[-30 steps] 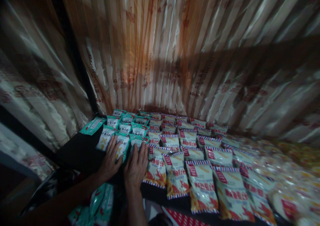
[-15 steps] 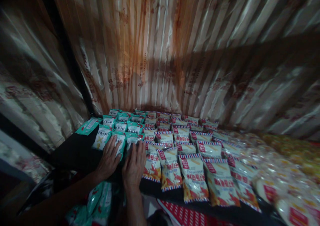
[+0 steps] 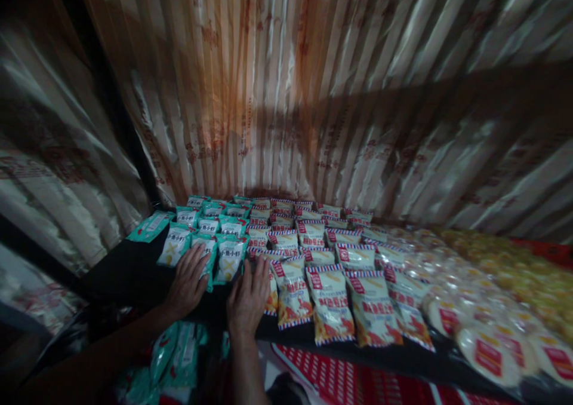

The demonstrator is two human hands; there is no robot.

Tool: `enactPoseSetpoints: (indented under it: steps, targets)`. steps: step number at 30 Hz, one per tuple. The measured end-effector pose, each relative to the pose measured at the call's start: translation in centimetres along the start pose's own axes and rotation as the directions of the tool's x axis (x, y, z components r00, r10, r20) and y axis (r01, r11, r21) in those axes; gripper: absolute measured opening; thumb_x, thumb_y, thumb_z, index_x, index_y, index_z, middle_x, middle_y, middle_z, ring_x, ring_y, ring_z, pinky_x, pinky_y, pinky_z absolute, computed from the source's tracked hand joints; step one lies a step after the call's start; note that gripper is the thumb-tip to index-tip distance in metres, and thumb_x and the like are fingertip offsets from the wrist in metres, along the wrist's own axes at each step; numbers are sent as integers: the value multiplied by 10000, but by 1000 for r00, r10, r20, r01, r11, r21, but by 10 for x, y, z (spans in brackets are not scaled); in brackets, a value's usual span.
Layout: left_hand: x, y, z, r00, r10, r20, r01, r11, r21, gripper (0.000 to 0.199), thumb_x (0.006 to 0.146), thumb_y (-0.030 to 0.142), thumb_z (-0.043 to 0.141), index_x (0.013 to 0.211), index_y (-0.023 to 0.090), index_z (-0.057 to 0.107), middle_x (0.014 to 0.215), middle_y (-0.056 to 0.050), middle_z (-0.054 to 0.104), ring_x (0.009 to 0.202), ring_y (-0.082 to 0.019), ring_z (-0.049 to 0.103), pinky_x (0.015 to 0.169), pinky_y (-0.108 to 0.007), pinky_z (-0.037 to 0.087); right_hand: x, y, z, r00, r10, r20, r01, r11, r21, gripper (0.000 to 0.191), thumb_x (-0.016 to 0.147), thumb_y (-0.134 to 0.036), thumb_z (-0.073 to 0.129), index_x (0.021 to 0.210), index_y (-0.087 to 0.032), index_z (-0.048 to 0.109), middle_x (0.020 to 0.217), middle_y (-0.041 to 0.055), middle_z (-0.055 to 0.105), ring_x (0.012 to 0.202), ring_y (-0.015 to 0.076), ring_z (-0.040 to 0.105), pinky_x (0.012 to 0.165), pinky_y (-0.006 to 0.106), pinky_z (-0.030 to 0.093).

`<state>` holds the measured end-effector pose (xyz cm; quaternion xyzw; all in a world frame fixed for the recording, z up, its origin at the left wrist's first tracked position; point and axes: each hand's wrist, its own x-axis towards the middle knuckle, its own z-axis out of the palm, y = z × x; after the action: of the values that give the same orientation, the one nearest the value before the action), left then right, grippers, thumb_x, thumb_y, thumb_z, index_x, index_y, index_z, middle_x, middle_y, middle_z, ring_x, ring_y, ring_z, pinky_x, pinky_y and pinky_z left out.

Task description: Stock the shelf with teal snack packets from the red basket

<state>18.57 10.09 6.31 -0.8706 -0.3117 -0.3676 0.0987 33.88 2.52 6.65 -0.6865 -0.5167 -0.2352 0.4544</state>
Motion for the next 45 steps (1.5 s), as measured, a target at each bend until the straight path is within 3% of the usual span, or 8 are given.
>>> enactPoseSetpoints:
  steps: [4, 11, 20, 27, 31, 35, 41, 45]
  targets:
    - [-1, 9, -3, 999, 37, -9, -37, 998, -48, 485, 874, 167, 414, 1357, 164, 369, 1460, -128, 349, 1387, -263, 217, 1098, -486, 262, -3, 4, 0, 1000, -1, 3, 1, 1000, 2, 375, 877, -124, 399, 1242, -149, 480, 1430, 171, 362, 1378, 301, 212, 987, 555, 382]
    - [6, 29, 3, 993, 96, 67, -93, 994, -49, 471, 871, 154, 419, 1340, 162, 393, 1448, -129, 370, 1390, -253, 211, 1104, -490, 245, -8, 11, 1, 998, 18, 61, -17, 1000, -26, 387, 867, -107, 388, 1242, -97, 482, 1410, 201, 381, 1387, 293, 181, 1010, 537, 365]
    - [9, 34, 9, 990, 72, 125, -58, 992, -115, 494, 871, 123, 377, 1362, 178, 377, 1494, -121, 280, 1380, -253, 243, 1066, -439, 356, -10, 14, 4, 997, 41, 62, -41, 999, -2, 472, 891, -129, 349, 1363, -145, 369, 1406, 184, 401, 1383, 297, 204, 986, 564, 378]
    - [6, 34, 9, 991, 81, 107, -68, 990, -124, 552, 841, 64, 369, 1377, 195, 360, 1506, -107, 254, 1390, -259, 211, 1073, -455, 355, -9, 14, 4, 998, 33, 50, -34, 999, 14, 475, 899, -148, 358, 1373, -145, 358, 1406, 177, 405, 1386, 299, 192, 988, 562, 380]
    - [5, 38, 7, 997, 17, 73, -6, 990, -144, 576, 853, 83, 364, 1413, 195, 287, 1518, -117, 213, 1391, -270, 200, 1079, -480, 333, -8, 12, 2, 997, 33, 66, -35, 999, 19, 461, 897, -165, 382, 1358, -141, 382, 1411, 171, 400, 1389, 288, 185, 1003, 539, 379]
    - [10, 50, 5, 990, -109, 95, 128, 966, -226, 571, 900, 157, 354, 1444, 170, 178, 1519, -143, 196, 1392, -251, 202, 1084, -465, 327, -6, 7, 1, 998, -11, 56, 8, 998, 62, 449, 898, -172, 399, 1346, -146, 384, 1409, 167, 401, 1382, 291, 208, 991, 545, 393]
    - [16, 59, 17, 936, -340, 91, 349, 861, -370, 566, 927, 216, 334, 1453, 194, 129, 1520, -138, 198, 1388, -237, 219, 1092, -472, 313, -3, 2, 3, 999, -36, 40, 32, 994, 100, 435, 901, -202, 423, 1331, -135, 398, 1391, 173, 423, 1385, 296, 197, 991, 553, 391]
    - [16, 53, 25, 912, -403, 78, 399, 827, -397, 558, 927, 246, 348, 1448, 212, 150, 1514, -136, 219, 1385, -244, 228, 1095, -501, 299, -1, 1, 4, 998, -46, 39, 42, 995, 94, 410, 899, -199, 425, 1303, -130, 433, 1367, 176, 451, 1379, 302, 214, 980, 554, 398]
